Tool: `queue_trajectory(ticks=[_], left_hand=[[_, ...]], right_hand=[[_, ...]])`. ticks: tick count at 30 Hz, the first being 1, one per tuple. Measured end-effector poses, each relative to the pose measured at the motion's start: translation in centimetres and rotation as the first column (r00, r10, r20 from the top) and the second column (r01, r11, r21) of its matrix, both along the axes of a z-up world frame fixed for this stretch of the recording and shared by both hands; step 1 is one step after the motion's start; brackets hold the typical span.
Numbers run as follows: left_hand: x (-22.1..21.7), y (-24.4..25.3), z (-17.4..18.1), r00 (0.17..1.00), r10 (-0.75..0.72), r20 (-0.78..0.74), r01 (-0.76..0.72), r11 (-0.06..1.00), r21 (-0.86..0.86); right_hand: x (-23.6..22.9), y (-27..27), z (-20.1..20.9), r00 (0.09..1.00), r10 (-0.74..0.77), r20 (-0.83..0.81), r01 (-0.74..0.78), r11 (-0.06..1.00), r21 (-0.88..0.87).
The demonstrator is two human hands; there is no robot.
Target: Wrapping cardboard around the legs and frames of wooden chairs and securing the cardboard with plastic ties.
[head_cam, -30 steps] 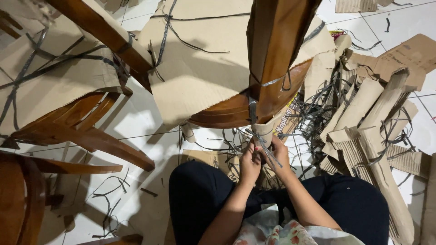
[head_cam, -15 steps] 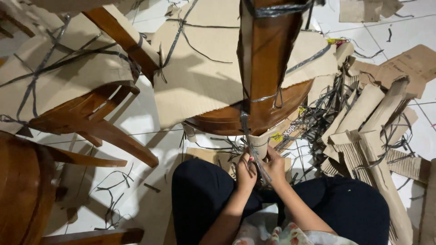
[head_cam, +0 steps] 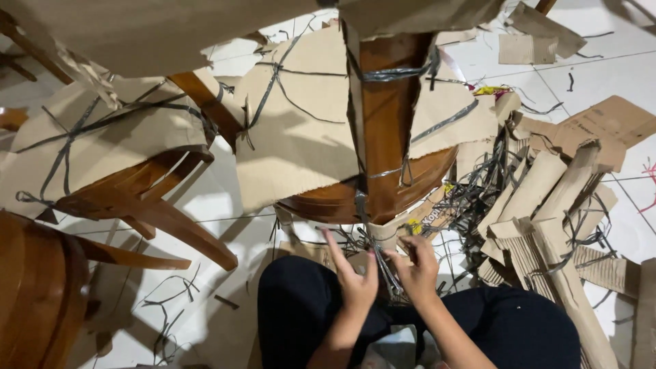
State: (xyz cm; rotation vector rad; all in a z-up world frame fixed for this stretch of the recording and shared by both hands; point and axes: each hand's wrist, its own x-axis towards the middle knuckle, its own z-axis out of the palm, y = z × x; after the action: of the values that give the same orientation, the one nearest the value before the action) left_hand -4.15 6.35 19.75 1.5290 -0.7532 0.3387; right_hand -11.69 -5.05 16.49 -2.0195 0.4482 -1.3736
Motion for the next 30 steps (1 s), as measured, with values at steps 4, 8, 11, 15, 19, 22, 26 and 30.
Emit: queue_trajectory(ticks=[4, 8, 11, 15, 19, 22, 26, 30], left_hand=[[4.6, -1.2, -1.9, 0.995, 0.095, -0.037, -0.098, 0.991, -0.090], [6.0, -1.7, 0.6, 0.982, 0.119, -0.145, -0.138, 0.982, -0.131], [5.6, -1.3, 1.9, 0.982, 0.128, -0.142, -0.144, 0.984, -0.106], [5.9, -0.5, 3.9, 0.984, 0.150, -0.093, -0.154, 0.988, -0.027], [7.4, -0.6, 5.8, 0.989, 0.128, -0.072, -0.130, 0.991, -0.027], [9.1, -1.2, 5.7, 0.998, 0.060, -0.019, -0.061, 0.997, -0.037], [11.4, -1.4, 4.9, 0.997, 0.061, 0.035, -0.059, 0.996, -0.060], [12.7, -1.7, 4.4, 0.999, 0.051, 0.012, -0.050, 0.992, -0.114]], right_hand=[[1.9, -1.1, -3.8, 0.993, -0.121, 0.006, 0.120, 0.990, 0.075], [3.2, -1.3, -4.4, 1.000, -0.012, -0.019, 0.012, 0.999, 0.029], [3.4, -0.8, -1.7, 0.995, 0.064, -0.078, -0.055, 0.992, 0.115], [3.8, -0.1, 0.4, 0.983, 0.091, -0.157, -0.050, 0.967, 0.249], [4.7, -0.8, -1.5, 0.989, 0.059, -0.137, -0.016, 0.954, 0.298], [5.6, -0.4, -0.7, 0.988, 0.009, -0.157, 0.035, 0.960, 0.278], [7.2, 0.5, 0.7, 0.992, -0.005, -0.125, 0.049, 0.935, 0.351], [8.5, 1.2, 0.7, 0.992, -0.056, -0.116, 0.098, 0.912, 0.397]])
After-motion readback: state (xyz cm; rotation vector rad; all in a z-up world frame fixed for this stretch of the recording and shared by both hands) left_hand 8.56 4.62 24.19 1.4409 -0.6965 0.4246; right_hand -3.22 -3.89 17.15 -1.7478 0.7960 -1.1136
